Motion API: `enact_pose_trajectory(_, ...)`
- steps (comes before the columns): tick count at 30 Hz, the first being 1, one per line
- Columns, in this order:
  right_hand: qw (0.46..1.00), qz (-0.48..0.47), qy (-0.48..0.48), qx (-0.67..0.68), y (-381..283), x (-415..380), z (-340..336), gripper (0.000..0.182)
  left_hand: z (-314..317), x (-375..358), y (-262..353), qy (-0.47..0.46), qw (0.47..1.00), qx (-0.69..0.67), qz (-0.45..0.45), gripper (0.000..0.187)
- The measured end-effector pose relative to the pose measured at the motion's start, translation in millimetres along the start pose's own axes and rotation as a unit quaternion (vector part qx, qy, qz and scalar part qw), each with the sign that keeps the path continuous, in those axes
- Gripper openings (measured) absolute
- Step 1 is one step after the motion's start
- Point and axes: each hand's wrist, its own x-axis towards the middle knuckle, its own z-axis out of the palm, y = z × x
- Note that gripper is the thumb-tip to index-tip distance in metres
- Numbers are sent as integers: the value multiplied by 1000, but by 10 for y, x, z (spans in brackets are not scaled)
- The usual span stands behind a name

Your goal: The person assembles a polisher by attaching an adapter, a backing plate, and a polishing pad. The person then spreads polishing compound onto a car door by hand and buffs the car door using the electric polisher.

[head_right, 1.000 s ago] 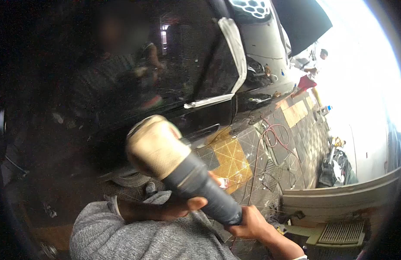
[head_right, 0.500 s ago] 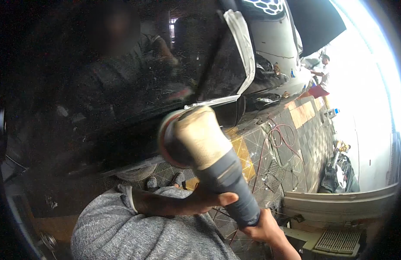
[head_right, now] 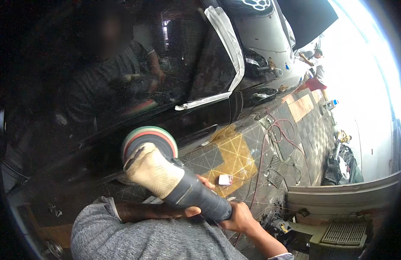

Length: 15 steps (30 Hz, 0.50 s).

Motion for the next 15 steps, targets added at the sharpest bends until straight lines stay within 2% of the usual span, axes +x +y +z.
enact_pose_trajectory(1, 1000, 16, 7, 25, 29, 11, 36, 41, 30, 20, 23, 23, 1000, -1, 3, 77)
enact_pose_trajectory(2, 998, 32, 13, 49, 65, 14, 59, 39, 31, 81, 49, 14, 999, 10, -39, 69)
enact_pose_trajectory(3, 998, 30, 12, 48, 131, 23, 75, 39, -16, 115, -28, -14, 994, 85, -67, 67)
enact_pose_trajectory(7, 989, 79, 62, 108, 336, 12, 131, 36, 55, 397, -276, 19, 992, 105, -68, 66)
enact_pose_trajectory(9, 982, 100, 92, 130, 501, 34, 181, 35, 104, 618, -322, 28, 996, 23, -79, 72)
enact_pose_trajectory(11, 974, 93, 110, 177, 747, 92, 260, 33, 137, 785, -259, 30, 995, -1, -95, 68)
enact_pose_trajectory(12, 972, 118, 101, 175, 680, 99, 199, 31, 122, 819, -260, 19, 993, 29, -111, 69)
enact_pose_trajectory(13, 972, 118, 100, 177, 702, 107, 210, 31, 107, 839, -268, 10, 990, 59, -125, 69)
enact_pose_trajectory(15, 972, 37, 125, 196, 759, 134, 234, 30, 89, 788, -357, 16, 993, 55, -101, 70)
